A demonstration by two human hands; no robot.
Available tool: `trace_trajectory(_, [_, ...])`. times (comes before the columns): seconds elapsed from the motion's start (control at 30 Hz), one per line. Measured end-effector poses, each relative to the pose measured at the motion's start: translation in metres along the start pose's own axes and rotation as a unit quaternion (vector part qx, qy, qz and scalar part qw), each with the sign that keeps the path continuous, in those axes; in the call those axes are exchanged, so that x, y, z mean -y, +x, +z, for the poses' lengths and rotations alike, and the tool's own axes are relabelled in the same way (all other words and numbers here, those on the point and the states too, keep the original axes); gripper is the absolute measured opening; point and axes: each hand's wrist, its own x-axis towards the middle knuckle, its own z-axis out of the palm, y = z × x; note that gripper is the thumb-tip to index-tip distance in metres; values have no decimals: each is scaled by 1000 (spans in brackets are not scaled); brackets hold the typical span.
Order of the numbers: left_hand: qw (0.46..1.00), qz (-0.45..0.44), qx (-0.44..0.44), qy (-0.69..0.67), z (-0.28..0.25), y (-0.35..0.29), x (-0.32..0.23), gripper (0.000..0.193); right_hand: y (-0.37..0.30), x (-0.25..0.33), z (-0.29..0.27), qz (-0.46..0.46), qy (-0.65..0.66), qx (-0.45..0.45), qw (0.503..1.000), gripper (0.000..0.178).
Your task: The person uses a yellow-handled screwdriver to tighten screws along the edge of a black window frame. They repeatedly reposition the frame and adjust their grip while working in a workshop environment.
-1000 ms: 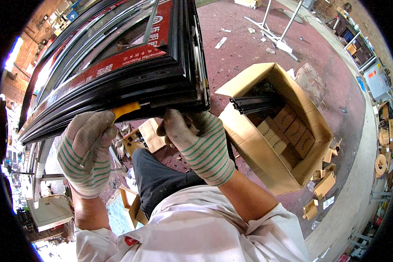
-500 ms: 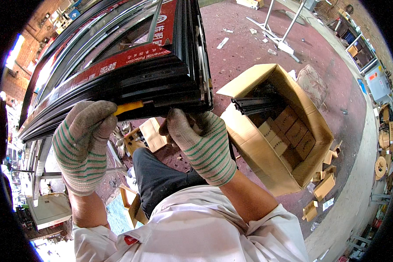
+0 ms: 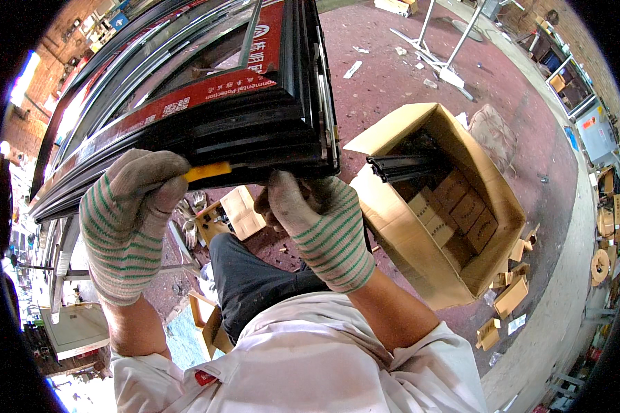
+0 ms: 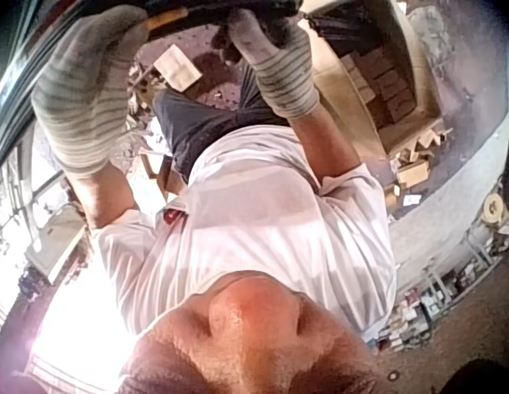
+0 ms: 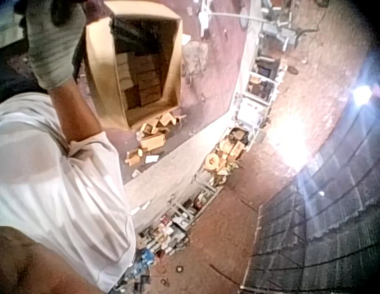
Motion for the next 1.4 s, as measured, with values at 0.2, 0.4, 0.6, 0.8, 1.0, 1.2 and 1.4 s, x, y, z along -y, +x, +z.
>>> trace_trajectory(0.2, [995,-60,0,-78,2,5,-2,9,0,-3,1,-22,-36,-14,999,30])
trace_trajectory(0.4, [993,-80,15,-90,-1,9,-3,8,0,-1,0,-17,-47,-13,999,32])
trace_trajectory(0.6, [985,-116,-8,-126,2,6,-5,10,1,-5,-1,-16,-44,-4,999,32])
trace_trajectory(0.8, [987,-122,-5,-107,2,7,-3,10,0,-5,1,-16,-48,-21,998,31])
trace_trajectory(1.0, [987,-120,-15,-108,4,8,-3,9,0,-4,0,-15,-41,1,999,32])
trace_trajectory(1.2, [992,-77,-38,-91,9,2,5,9,1,-8,-4,-15,-33,-1,999,31])
trace_trajectory(1.4, [995,-72,-27,-67,5,-4,4,10,2,-12,-4,-25,-46,-9,999,31])
